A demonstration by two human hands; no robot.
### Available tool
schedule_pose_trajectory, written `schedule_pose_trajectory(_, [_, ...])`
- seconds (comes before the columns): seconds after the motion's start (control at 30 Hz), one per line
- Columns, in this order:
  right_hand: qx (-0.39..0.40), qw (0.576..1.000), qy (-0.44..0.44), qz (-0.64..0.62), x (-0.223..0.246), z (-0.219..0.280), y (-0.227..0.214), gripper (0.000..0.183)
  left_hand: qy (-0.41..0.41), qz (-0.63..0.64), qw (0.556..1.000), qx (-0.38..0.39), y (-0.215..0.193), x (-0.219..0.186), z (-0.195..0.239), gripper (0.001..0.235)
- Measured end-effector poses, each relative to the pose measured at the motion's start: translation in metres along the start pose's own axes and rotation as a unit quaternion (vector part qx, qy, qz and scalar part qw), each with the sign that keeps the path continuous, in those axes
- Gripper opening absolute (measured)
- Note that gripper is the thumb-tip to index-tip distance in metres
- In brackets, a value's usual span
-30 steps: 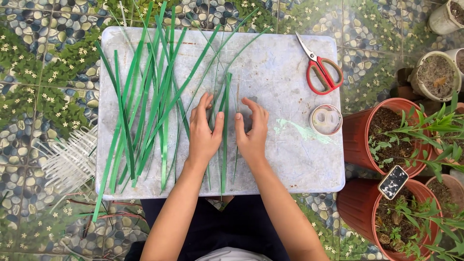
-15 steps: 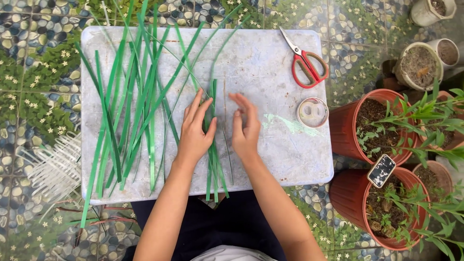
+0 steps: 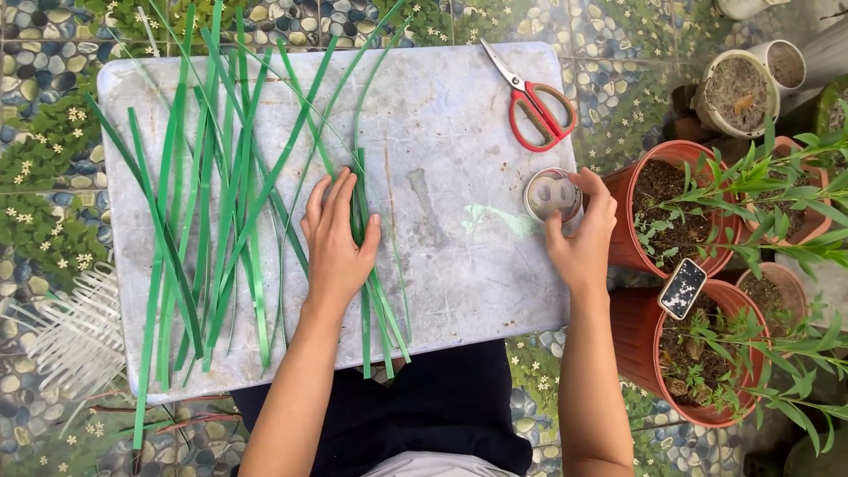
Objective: The person gathers a bundle of green plastic plant ties on a white tray, separates them, and arranges several into curved and V-shaped forms. They then pick up a roll of clear tape and begin wrapping a tie around the tape roll.
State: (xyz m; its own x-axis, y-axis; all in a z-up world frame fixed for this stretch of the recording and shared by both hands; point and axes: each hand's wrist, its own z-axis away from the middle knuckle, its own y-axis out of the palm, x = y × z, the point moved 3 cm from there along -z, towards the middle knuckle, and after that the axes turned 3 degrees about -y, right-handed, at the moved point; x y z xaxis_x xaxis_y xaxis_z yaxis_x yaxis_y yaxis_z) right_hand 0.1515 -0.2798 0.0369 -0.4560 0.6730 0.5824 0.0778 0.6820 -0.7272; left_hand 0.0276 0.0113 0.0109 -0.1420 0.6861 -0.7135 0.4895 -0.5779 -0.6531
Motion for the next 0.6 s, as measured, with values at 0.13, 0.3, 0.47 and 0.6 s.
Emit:
schedule_pose_trajectory(0.13, [0.029,0.999,0.014,0.005,0.000,-0.006,-0.005,0.071,0.000,-0.002,1.000,-0.002,0.001,0.004,0.000,0.053])
schedule_pose_trajectory(0.3, [-0.021,0.999,-0.041,0.000,0.001,-0.013,-0.010,0.065,0.000,0.008,1.000,0.004,-0.001,0.003,-0.001,0.053])
schedule_pose_trajectory(0.47, [0.018,0.991,-0.065,-0.119,0.051,-0.023,0.044,0.060,-0.003,0.007,1.000,-0.001,0.001,0.004,0.001,0.055])
schedule_pose_trajectory(0.6, [0.054,0.984,-0.101,-0.135,0.078,-0.042,0.098,0.060,0.001,0.023,0.999,-0.025,0.002,0.012,0.002,0.056])
